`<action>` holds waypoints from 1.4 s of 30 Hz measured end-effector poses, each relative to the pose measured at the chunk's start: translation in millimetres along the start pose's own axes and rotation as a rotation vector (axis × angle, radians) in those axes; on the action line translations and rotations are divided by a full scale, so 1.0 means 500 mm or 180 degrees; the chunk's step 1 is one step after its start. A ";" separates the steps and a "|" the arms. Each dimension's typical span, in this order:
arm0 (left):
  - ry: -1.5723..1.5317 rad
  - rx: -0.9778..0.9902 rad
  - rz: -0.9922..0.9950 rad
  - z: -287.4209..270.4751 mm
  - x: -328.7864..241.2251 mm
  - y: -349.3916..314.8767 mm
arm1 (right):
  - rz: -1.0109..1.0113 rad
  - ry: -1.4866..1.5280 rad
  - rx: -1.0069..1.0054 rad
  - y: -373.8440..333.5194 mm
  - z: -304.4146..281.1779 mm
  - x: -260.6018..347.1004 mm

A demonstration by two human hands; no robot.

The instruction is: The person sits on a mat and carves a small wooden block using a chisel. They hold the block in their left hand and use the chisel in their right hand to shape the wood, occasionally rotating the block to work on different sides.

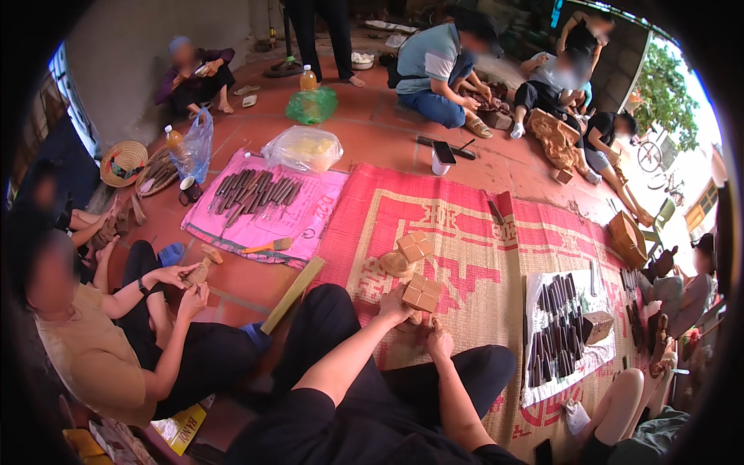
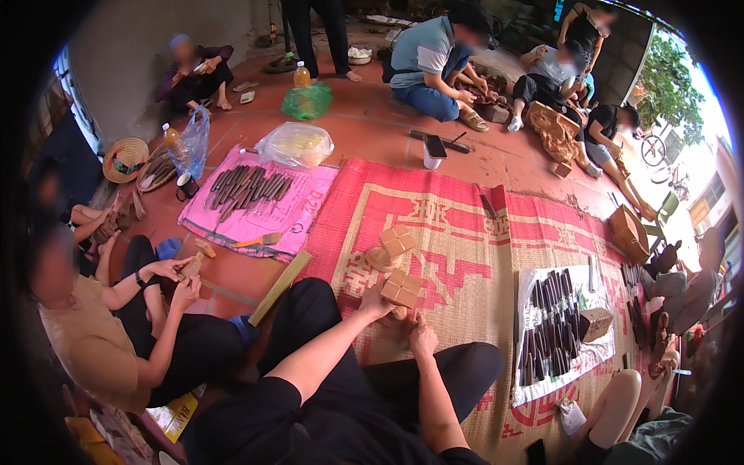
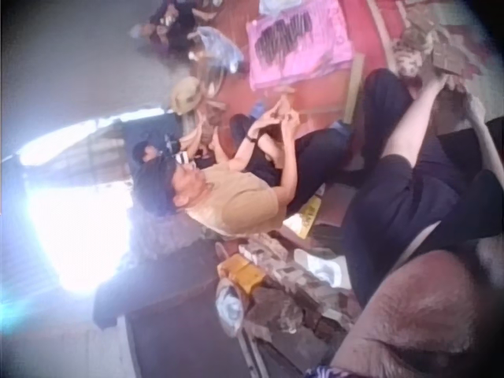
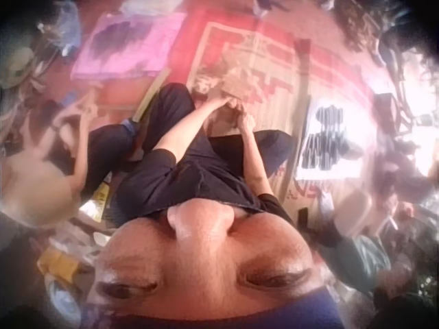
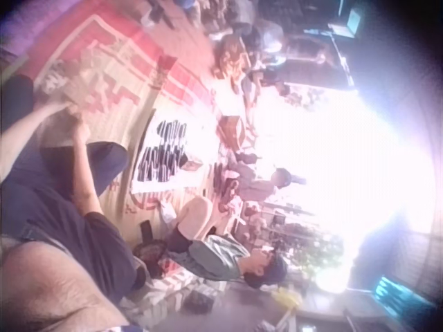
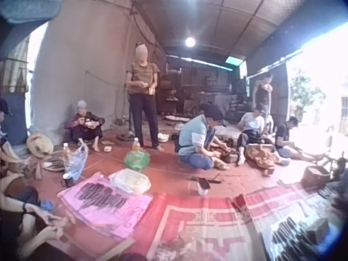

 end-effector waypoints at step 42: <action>-0.0340 0.0130 0.0237 -0.029 -0.002 -0.069 | -0.0774 -0.0252 -0.0275 0.013 0.004 0.090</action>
Point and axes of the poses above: each hand's wrist, its own y-axis towards the middle knuckle, its own z-axis out of the palm, x = y × z, the point moved 10 cm from there along y, towards the middle knuckle, and after that the axes turned 1 degree about x, right-handed, at the moved point
